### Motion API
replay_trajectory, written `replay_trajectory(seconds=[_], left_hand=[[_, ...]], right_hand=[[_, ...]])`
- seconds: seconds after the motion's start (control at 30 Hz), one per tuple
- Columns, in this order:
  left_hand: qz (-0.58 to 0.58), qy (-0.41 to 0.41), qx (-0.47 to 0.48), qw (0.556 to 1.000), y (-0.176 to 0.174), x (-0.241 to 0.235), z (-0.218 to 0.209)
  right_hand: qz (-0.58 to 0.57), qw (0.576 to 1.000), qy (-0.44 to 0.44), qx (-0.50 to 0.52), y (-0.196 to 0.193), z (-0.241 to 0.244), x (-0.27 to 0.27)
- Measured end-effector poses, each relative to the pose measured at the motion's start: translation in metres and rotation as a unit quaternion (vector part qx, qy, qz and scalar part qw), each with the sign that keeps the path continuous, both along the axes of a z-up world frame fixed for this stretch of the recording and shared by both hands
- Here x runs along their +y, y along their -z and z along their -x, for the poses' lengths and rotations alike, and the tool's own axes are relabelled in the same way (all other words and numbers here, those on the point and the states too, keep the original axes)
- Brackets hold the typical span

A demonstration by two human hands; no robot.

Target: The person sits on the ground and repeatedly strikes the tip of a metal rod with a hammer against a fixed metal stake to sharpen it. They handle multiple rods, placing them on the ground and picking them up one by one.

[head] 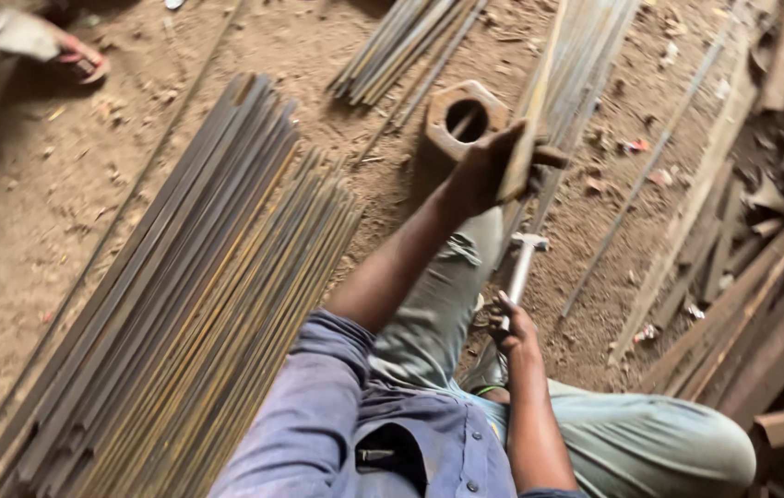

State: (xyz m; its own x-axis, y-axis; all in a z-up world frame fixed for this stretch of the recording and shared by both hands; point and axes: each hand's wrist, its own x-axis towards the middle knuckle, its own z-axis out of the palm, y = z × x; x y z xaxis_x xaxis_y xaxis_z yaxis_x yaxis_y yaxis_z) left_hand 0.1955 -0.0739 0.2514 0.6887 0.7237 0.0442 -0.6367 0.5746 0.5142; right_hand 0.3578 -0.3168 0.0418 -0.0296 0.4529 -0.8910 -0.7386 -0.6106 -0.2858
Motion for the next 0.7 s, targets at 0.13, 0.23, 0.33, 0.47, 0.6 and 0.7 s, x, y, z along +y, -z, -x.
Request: replay_trajectory(seconds=[0.13,0.23,0.33,0.47,0.6,0.7], left_hand=[[-0.053,0.073,0.323,0.942,0.134,0.031,0.083],[-0.046,-0.064,0.587,0.806,0.207,-0.012,0.140],[-0.183,-0.239,0.616,0.728,0.239,-0.044,0.167],[0.056,-0.055,0.578,0.812,0.235,-0.071,0.183],[0.044,0.004,0.398,0.916,0.130,-0.064,0.172],[0.053,-0.007,0.262,0.964,0.040,-0.055,0.126]], right_hand=[[-0.021,0.999,-0.011,0.025,-0.007,-0.001,0.001],[-0.008,0.999,-0.005,0.031,-0.011,-0.003,0.002],[0.004,1.000,0.022,0.018,-0.009,-0.004,0.000],[0.018,1.000,0.003,0.006,0.003,-0.004,0.005],[0.004,1.000,0.008,0.024,0.010,-0.001,0.001],[-0.004,1.000,0.014,0.012,0.011,-0.003,0.001]])
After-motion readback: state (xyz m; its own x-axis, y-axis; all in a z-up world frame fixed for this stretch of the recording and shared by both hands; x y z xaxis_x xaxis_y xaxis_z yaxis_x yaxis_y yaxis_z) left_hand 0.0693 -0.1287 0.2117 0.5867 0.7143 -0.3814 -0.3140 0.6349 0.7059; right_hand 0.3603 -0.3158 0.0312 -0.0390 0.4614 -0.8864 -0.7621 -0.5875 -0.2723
